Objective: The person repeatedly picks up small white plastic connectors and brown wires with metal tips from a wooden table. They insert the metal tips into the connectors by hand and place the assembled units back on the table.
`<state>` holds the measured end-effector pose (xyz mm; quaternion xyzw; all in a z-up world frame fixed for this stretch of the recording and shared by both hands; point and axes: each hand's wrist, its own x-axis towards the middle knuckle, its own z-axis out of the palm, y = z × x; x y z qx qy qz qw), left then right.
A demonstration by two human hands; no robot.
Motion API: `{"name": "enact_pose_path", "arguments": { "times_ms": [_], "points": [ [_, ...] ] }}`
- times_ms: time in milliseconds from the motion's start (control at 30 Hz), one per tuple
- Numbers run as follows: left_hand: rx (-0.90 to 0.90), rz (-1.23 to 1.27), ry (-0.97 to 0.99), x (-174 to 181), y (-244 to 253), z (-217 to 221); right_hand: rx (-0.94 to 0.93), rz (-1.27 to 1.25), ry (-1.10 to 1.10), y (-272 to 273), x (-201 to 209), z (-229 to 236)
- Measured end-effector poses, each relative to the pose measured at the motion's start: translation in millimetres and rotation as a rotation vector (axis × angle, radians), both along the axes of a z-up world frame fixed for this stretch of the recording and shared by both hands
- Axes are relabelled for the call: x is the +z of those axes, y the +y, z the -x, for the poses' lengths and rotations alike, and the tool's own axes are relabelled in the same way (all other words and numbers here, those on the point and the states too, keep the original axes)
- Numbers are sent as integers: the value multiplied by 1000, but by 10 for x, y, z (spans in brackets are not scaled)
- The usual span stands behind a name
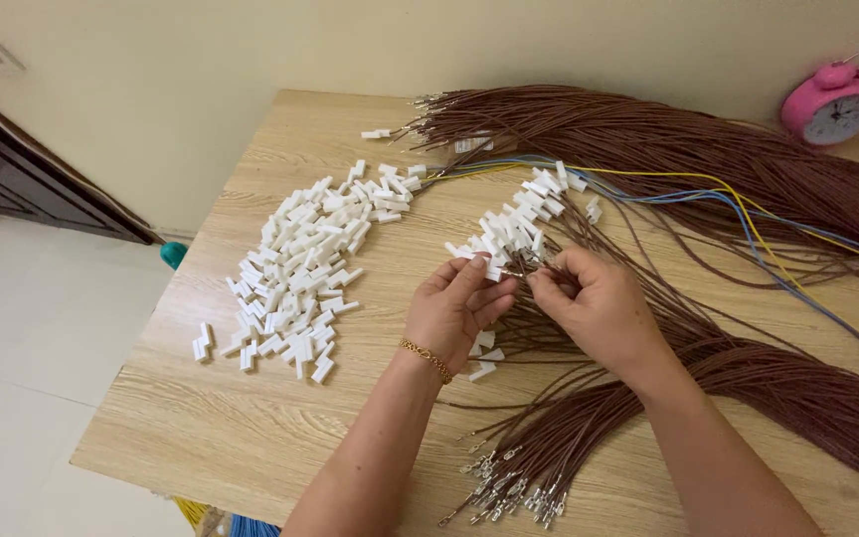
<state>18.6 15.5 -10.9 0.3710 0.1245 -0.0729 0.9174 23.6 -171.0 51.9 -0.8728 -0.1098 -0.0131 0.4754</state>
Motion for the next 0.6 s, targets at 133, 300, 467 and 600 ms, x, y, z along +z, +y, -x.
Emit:
{"name": "enact_pose_path", "arguments": {
  "times_ms": [133, 300, 467, 600],
  "points": [
    [3, 6, -12, -17, 3, 1, 31, -9, -33, -24, -24, -8],
    [-14, 38, 6, 7, 17, 8, 16, -26, 44, 7, 7, 7],
    [-48, 104, 25, 3, 2, 29, -2, 1, 9, 11, -12, -5],
    [4, 34, -34, -20, -95, 42, -11, 68, -28, 21, -31, 13]
  ]
}}
